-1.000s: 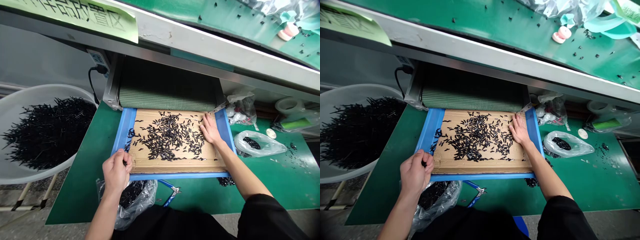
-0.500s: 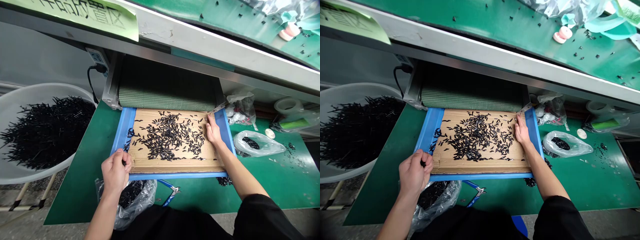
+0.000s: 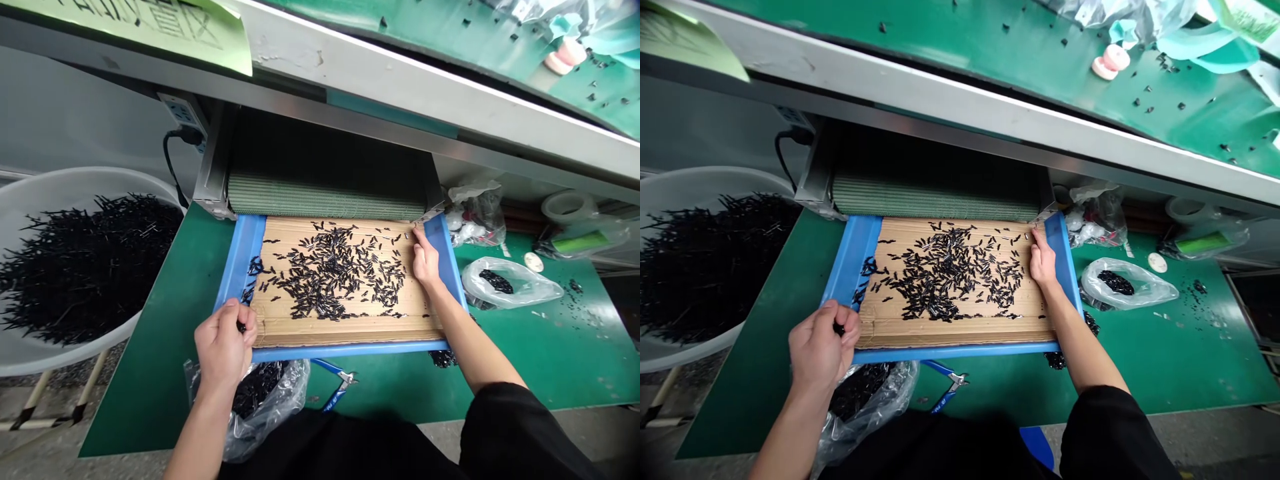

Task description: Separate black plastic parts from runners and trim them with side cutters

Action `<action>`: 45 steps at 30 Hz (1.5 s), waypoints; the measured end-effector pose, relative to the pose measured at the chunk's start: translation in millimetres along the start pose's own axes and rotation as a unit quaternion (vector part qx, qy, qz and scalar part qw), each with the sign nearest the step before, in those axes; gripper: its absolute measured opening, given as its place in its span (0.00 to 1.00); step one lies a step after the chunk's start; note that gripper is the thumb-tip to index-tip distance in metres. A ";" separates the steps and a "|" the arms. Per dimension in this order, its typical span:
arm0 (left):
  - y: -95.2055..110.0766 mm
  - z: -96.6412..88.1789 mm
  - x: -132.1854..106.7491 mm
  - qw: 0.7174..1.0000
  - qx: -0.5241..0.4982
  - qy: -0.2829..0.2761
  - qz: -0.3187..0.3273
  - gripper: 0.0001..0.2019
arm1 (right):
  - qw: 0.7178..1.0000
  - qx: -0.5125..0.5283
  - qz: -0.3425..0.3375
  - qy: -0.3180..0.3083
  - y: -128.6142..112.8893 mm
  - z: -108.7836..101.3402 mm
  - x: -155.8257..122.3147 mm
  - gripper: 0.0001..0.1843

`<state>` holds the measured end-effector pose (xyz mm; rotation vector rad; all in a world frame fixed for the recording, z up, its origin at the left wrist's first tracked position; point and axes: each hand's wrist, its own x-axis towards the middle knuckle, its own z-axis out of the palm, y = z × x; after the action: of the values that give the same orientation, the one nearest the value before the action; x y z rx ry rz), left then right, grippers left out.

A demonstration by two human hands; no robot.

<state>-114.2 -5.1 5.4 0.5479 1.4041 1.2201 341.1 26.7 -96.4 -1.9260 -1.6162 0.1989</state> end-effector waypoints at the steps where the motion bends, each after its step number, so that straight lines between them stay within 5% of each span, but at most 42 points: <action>1: 0.2 0.2 0.1 1.000 0.000 0.001 0.000 0.17 | 1.000 0.009 0.002 0.015 0.8 0.4 -0.2 0.32; 14: -1.5 0.5 1.0 1.000 0.017 -0.006 0.013 0.17 | 0.998 0.011 0.033 0.050 10.6 4.7 2.2 0.32; 21: -1.9 1.5 1.6 1.000 0.016 -0.008 0.013 0.17 | 0.983 -0.045 -0.061 -0.169 -18.9 -48.0 -11.9 0.35; 25: -0.5 3.3 0.7 1.000 0.015 -0.003 0.009 0.17 | 0.956 -0.029 -0.088 -0.278 -59.5 -77.4 -55.2 0.18; 31: -2.8 11.8 1.0 0.999 0.028 -0.025 -0.009 0.14 | 0.922 -0.016 -0.035 -0.384 -84.4 -64.7 -93.7 0.15; 37: -23.2 45.7 -18.2 0.981 0.007 -0.153 -0.118 0.16 | 0.945 -0.022 -0.017 -0.327 -96.8 -70.8 -97.0 0.15; 41: -43.8 82.4 -38.9 0.946 -0.025 -0.244 -0.212 0.18 | 0.985 0.081 0.025 -0.147 -150.6 -70.1 -116.8 0.10; 45: -66.8 114.5 -45.8 0.920 -0.037 -0.276 -0.274 0.17 | 0.977 0.195 -0.007 -0.090 -208.9 -40.6 -135.8 0.09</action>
<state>22.9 -27.5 -13.2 0.3666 0.9271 0.5930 151.6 -99.9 12.2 -1.6290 -1.5642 0.6505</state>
